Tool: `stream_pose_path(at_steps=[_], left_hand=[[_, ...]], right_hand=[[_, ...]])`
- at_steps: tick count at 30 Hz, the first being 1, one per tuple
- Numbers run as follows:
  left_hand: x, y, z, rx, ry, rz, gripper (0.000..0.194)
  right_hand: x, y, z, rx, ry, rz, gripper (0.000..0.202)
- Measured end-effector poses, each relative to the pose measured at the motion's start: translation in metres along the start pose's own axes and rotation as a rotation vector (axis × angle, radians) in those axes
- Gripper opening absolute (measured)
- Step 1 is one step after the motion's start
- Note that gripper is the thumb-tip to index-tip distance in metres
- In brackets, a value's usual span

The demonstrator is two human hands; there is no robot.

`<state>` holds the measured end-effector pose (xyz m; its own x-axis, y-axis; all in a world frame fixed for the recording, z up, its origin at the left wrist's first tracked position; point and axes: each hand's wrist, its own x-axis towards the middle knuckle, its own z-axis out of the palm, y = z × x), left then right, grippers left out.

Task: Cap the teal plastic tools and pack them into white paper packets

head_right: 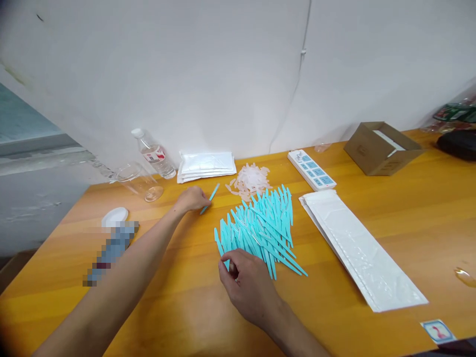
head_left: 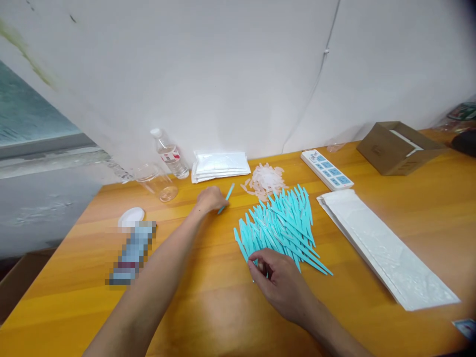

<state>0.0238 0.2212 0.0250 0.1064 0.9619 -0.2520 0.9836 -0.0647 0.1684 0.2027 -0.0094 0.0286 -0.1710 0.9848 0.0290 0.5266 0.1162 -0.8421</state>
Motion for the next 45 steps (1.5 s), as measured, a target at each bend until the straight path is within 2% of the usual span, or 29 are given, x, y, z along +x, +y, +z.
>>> stream_pose_path(at_steps=[2, 4, 6, 8, 10, 12, 14, 16, 20, 23, 25, 27, 31, 34, 36, 39, 41, 43, 45], left_hand=[[-0.005, -0.001, -0.003, 0.004, -0.032, 0.003, 0.019], [-0.023, -0.003, -0.007, 0.008, -0.019, 0.023, 0.018], [-0.054, -0.004, -0.007, 0.008, 0.044, 0.047, 0.016], [-0.094, -0.006, 0.001, -0.021, 0.174, 0.114, 0.021], [-0.135, -0.007, 0.019, -0.115, 0.43, 0.331, 0.023], [-0.169, -0.01, 0.042, -0.159, 0.592, 0.54, 0.021], [-0.19, -0.013, 0.061, -0.197, 0.693, 0.693, 0.026], [-0.2, -0.018, 0.072, -0.242, 0.727, 0.783, 0.034], [-0.205, -0.025, 0.076, -0.279, 0.692, 0.839, 0.041], [-0.211, -0.027, 0.077, -0.307, 0.666, 0.765, 0.041], [-0.218, -0.025, 0.078, -0.424, 0.61, 0.642, 0.038], [-0.226, -0.024, 0.08, -0.627, 0.509, 0.462, 0.032], [-0.234, -0.021, 0.079, -1.009, 0.335, 0.084, 0.024], [-0.233, -0.024, 0.077, -1.176, 0.29, -0.06, 0.034], [-0.233, -0.029, 0.075, -1.235, 0.277, -0.115, 0.04], [-0.228, -0.04, 0.072, -1.199, 0.299, -0.143, 0.042], [-0.213, -0.044, 0.068, -1.102, 0.335, -0.12, 0.041], [-0.185, -0.041, 0.063, -0.941, 0.373, -0.026, 0.039], [-0.142, -0.03, 0.055, -0.706, 0.389, 0.129, 0.036]], right_hand=[[0.006, 0.002, -0.003, 0.026, 0.014, -0.004, 0.019], [0.013, 0.002, -0.007, 0.082, 0.019, 0.019, 0.022], [0.019, 0.002, -0.012, 0.205, 0.036, 0.082, 0.025], [0.025, 0.002, -0.017, 0.446, 0.028, 0.203, 0.033], [0.028, 0.0, -0.02, 0.756, -0.084, 0.358, 0.046], [0.027, -0.001, -0.017, 0.999, -0.287, 0.48, 0.054], [0.023, -0.001, -0.008, 1.085, -0.445, 0.517, 0.049], [0.018, -0.001, 0.005, 1.086, -0.496, 0.496, 0.042], [0.01, -0.002, 0.03, 1.052, -0.475, 0.488, 0.043], [0.012, -0.008, 0.037, 0.95, -0.434, 0.458, 0.04], [0.016, -0.011, 0.035, 0.83, -0.361, 0.392, 0.038], [0.019, -0.014, 0.031, 0.651, -0.248, 0.296, 0.034], [0.025, -0.018, 0.026, 0.148, -0.122, 0.068, 0.027], [0.022, -0.019, 0.029, -0.102, -0.05, -0.067, 0.025], [0.016, -0.019, 0.03, -0.183, -0.025, -0.094, 0.027], [0.003, -0.012, 0.024, -0.253, -0.021, -0.114, 0.033], [-0.006, -0.003, 0.014, -0.275, -0.018, -0.132, 0.032], [-0.012, 0.006, 0.001, -0.29, -0.026, -0.13, 0.028], [-0.015, 0.015, -0.014, -0.298, -0.053, -0.119, 0.028]])
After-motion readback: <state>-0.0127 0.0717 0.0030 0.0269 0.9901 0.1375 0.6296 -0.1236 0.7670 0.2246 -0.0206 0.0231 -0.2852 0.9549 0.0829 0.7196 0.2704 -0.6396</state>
